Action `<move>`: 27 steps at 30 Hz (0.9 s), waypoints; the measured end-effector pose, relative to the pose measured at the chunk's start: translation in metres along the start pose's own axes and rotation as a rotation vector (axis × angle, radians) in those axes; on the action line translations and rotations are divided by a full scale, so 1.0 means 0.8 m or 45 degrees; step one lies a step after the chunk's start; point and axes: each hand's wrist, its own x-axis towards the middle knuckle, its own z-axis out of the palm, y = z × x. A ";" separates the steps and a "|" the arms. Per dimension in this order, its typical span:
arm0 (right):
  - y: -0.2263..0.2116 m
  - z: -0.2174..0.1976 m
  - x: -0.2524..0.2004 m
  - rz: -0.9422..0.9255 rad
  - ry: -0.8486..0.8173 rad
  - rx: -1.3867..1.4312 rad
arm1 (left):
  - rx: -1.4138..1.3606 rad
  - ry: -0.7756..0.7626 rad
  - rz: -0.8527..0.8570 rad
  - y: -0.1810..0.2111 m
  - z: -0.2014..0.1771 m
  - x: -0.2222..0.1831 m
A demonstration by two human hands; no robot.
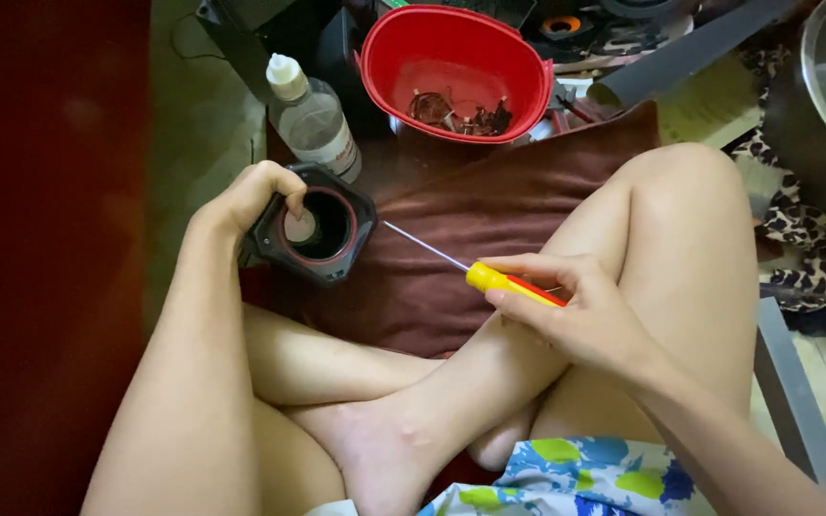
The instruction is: Polishing and cleaning the edges of a speaker housing using a screwdriver and a towel.
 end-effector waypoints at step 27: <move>-0.052 0.015 0.002 0.490 0.062 0.280 | 0.527 0.090 0.114 0.036 0.042 -0.061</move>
